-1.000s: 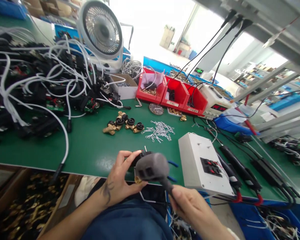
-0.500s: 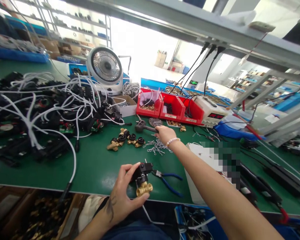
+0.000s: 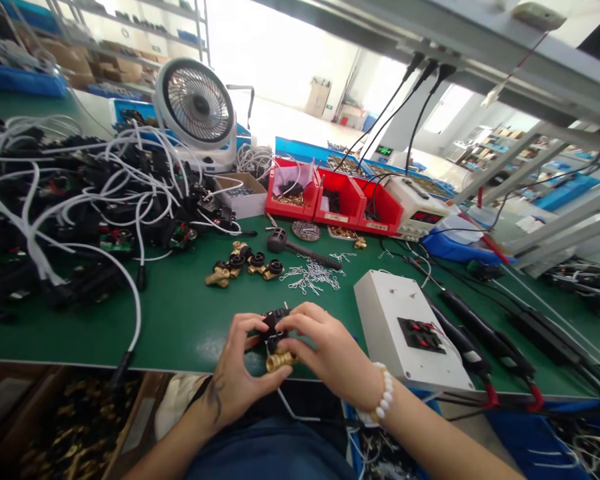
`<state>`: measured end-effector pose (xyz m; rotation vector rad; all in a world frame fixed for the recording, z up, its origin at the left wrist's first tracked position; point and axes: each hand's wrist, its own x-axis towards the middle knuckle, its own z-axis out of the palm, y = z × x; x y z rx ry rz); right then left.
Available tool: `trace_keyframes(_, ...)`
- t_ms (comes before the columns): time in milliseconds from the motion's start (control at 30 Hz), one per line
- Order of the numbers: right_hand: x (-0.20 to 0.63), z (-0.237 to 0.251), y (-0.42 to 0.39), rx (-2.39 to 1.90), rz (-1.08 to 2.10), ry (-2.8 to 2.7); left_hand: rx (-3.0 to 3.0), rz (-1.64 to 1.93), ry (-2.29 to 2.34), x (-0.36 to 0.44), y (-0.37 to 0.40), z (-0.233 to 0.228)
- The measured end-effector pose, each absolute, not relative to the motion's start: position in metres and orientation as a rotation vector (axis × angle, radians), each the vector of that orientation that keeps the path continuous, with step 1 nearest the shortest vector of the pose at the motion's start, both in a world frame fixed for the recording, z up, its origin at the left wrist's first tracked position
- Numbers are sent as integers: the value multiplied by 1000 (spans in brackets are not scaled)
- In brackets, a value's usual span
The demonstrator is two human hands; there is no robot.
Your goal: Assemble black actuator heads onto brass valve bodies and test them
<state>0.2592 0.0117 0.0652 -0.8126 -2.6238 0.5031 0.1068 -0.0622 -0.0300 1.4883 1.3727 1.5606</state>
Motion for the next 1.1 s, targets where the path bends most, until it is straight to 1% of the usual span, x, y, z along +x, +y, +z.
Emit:
trace_keyframes(267, 256, 62, 8, -671, 490, -2646, 1590, 1528, 1410, 107, -63, -28)
trace_keyframes(500, 261, 57, 6, -533, 323, -2689, 1608, 1527, 1411, 106, -63, -29)
trace_keyframes(567, 270, 53, 7, -673, 256, -2623, 1554, 1526, 1385, 105, -63, -31)
trace_keyframes(633, 286, 44, 7, -951, 174, -2544, 1509, 1526, 1361, 104, -63, -32)
trace_keyframes(700, 306, 30, 4, -1197, 109, -2533, 1493, 1530, 1352, 103, -63, -33)
trace_keyframes(767, 322, 13, -1, -1314, 99, -2578, 1488, 1538, 1362, 103, -64, -34)
trace_keyframes(867, 332, -6, -9, -1396, 186, -2571, 1496, 1539, 1385, 105, -63, -34)
trace_keyframes(933, 331, -8, -10, -1447, 279, -2528, 1514, 1538, 1392, 105, -63, -33)
trace_keyframes(1033, 328, 13, -6, -1487, 513, -2457, 1522, 1532, 1399, 105, -63, -31)
trace_keyframes(1100, 328, 39, -4, -1470, 814, -2413, 1523, 1526, 1399, 105, -63, -30)
